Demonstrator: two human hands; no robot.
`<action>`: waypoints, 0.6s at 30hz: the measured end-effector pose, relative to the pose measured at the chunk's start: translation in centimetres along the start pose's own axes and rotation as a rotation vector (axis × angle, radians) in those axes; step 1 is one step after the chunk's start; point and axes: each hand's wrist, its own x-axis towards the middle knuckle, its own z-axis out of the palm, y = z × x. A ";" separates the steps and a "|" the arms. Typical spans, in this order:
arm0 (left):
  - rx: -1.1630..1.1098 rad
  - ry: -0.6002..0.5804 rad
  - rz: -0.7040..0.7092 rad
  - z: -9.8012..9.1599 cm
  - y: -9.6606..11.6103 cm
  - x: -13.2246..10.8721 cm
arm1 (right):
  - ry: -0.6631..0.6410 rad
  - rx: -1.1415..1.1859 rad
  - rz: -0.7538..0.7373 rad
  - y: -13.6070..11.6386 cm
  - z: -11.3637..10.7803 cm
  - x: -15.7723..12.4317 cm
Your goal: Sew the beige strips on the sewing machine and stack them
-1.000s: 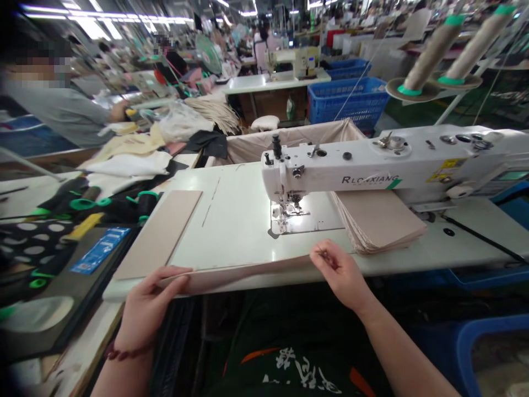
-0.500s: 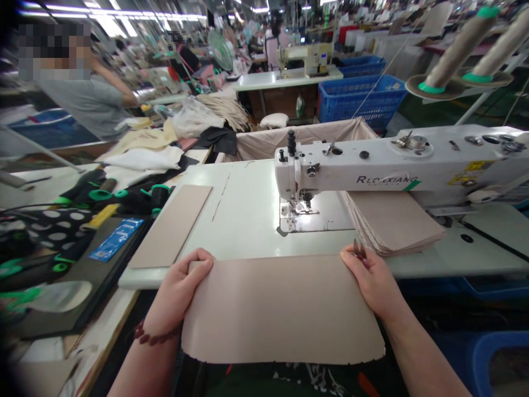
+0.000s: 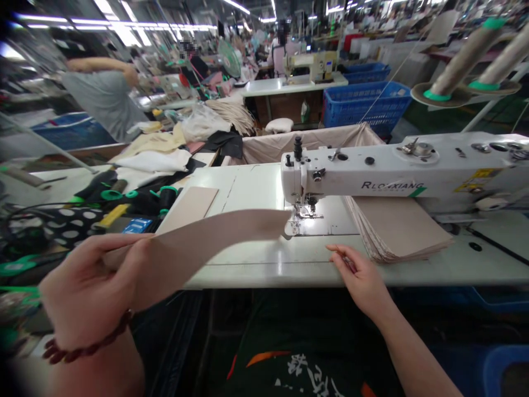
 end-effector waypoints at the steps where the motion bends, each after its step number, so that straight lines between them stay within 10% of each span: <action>1: 0.003 0.017 0.118 0.0 -0.2 0.2 | -0.003 0.004 0.004 0.3 0.7 0.1; 4: -0.035 -0.225 0.420 3.7 -1.3 -0.5 | -0.056 -0.011 -0.020 1.3 2.7 0.7; 10: -0.017 -0.558 0.506 14.6 -5.1 -4.7 | -0.052 -0.373 -0.218 3.2 5.1 2.4; 15: -0.219 -0.558 0.395 13.2 -3.6 -10.8 | 0.004 -0.673 -0.277 4.6 6.2 2.5; 18: -0.477 -0.837 0.512 13.9 -2.0 -14.9 | 0.012 -0.767 -0.327 5.4 6.8 2.2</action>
